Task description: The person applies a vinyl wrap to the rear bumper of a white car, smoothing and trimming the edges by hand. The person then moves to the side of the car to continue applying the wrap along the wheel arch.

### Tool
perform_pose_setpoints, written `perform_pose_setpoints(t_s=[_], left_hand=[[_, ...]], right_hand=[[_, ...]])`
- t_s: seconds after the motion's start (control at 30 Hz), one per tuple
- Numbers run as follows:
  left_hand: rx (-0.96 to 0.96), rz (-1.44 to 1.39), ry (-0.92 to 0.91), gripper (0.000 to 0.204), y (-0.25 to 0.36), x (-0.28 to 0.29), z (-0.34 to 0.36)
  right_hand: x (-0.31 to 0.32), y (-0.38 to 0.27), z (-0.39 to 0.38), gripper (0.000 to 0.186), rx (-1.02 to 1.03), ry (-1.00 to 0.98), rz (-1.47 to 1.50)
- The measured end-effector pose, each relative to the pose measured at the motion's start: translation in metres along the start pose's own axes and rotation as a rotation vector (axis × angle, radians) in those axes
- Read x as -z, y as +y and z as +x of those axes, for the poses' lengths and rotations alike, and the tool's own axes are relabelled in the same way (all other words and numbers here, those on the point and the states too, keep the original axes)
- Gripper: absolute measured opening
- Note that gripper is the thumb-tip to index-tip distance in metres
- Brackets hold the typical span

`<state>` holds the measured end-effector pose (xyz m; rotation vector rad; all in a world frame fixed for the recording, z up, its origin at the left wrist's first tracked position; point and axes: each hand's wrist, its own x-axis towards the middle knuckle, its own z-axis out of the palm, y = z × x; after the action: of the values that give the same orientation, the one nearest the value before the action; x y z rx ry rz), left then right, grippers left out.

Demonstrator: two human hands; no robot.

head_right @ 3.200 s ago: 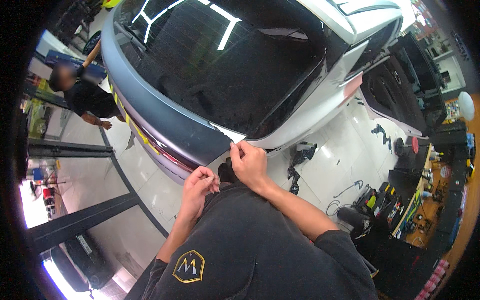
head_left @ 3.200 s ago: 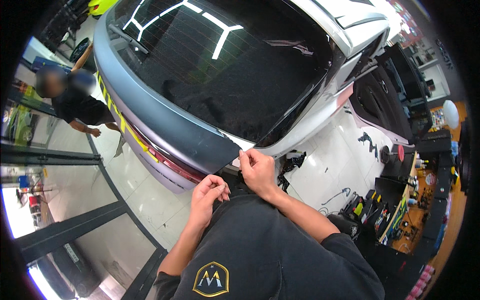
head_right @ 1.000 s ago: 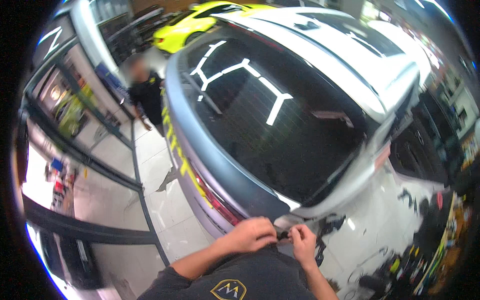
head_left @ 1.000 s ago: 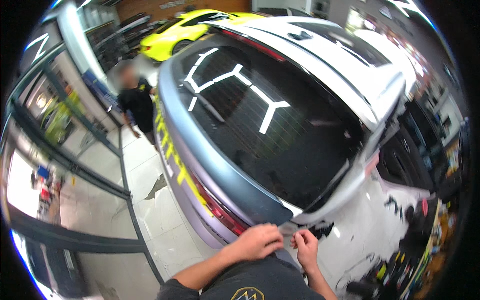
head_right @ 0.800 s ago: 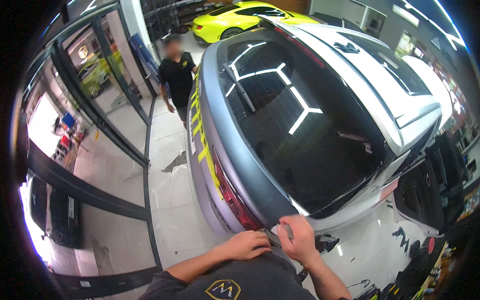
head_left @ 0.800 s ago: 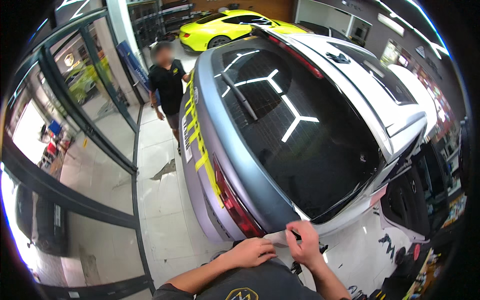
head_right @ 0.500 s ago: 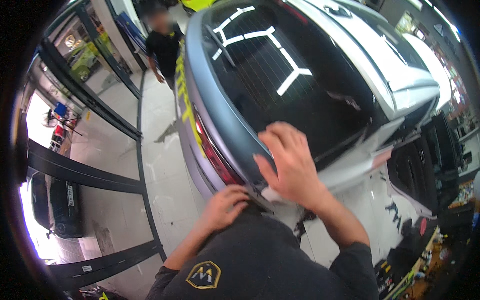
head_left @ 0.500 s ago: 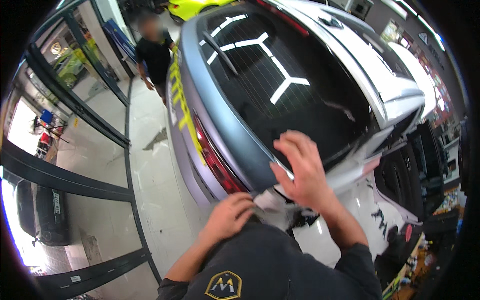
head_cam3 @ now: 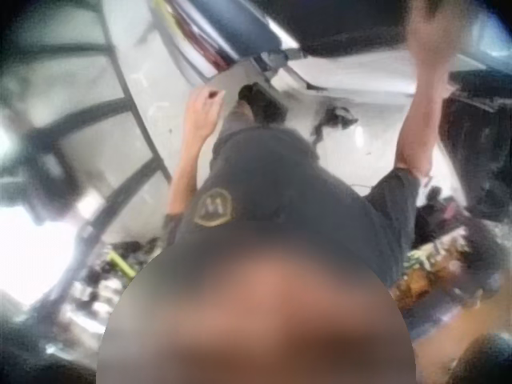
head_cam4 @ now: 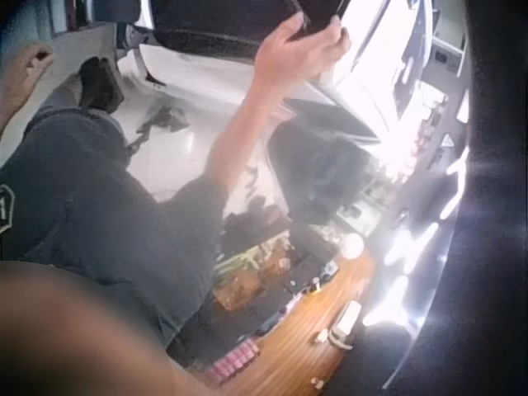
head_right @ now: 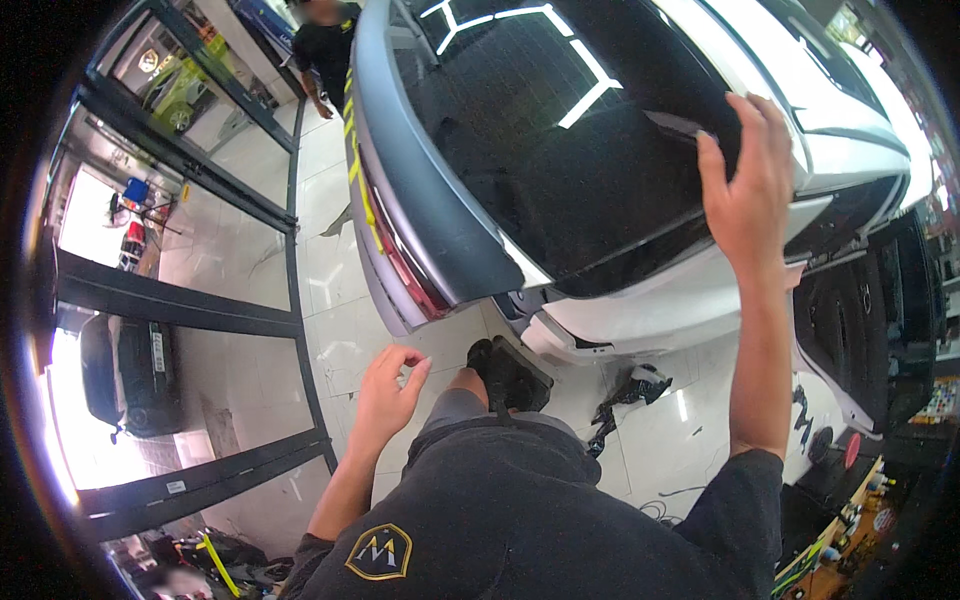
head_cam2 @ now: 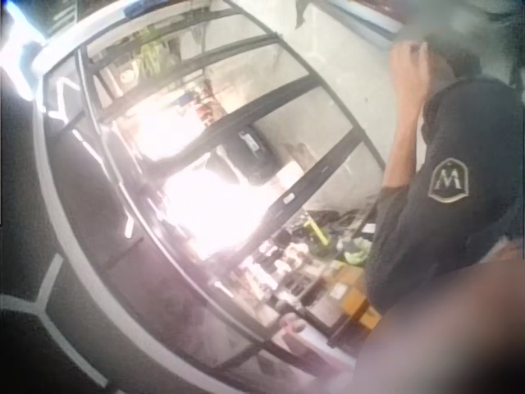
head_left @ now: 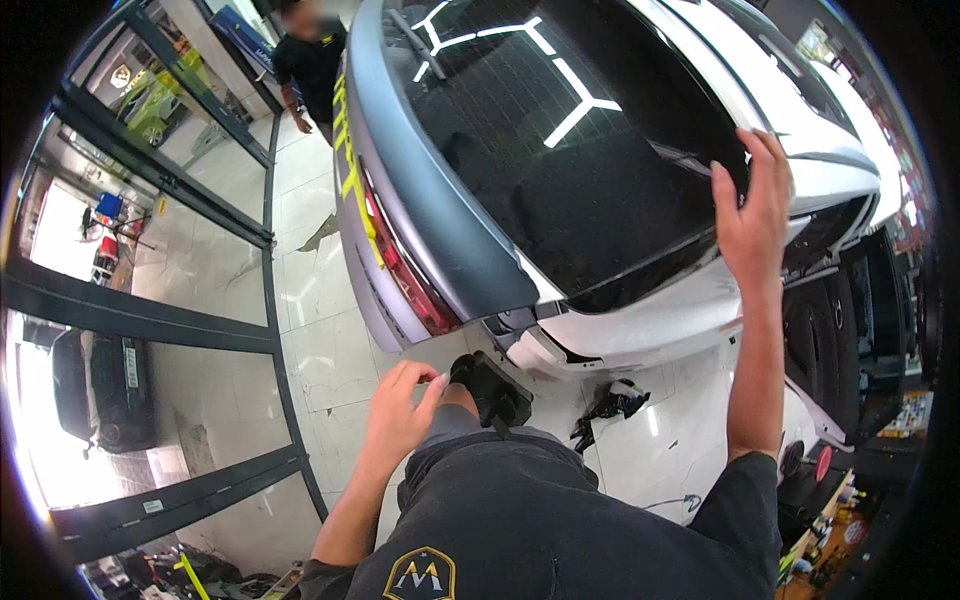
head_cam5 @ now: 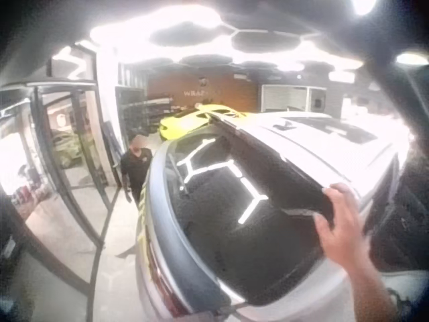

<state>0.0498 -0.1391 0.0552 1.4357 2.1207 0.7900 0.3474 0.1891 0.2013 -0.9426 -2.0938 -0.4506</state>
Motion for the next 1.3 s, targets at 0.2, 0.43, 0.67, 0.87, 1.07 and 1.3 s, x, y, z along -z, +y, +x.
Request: perform_pose_setpoints(t_s=[0.2, 0.43, 0.67, 0.87, 1.07, 1.3], left_hand=[[-0.155, 0.126, -0.035, 0.023, 0.074, -0.045, 0.062], [-0.403, 0.186, 0.26, 0.029, 0.1, -0.074, 0.092], [-0.585, 0.273, 0.286, 0.027, 0.074, -0.085, 0.113], [-0.554, 0.224, 0.415, 0.019, 0.077, -0.094, 0.109], [-0.57, 0.186, 0.468, 0.017, 0.071, -0.102, 0.106], [-0.449, 0.191, 0.438, 0.013, 0.083, -0.102, 0.105]], right_hand=[[-0.041, 0.022, -0.039, 0.047, -0.087, -0.056, -0.058], [-0.059, 0.035, -0.063, 0.04, -0.024, 0.002, -0.064], [-0.067, 0.039, -0.076, 0.037, -0.078, 0.029, 0.028], [-0.072, 0.038, -0.077, 0.036, -0.115, 0.056, 0.066], [-0.077, 0.043, -0.08, 0.03, -0.091, 0.118, 0.122], [-0.082, 0.047, -0.083, 0.027, -0.05, 0.184, 0.165]])
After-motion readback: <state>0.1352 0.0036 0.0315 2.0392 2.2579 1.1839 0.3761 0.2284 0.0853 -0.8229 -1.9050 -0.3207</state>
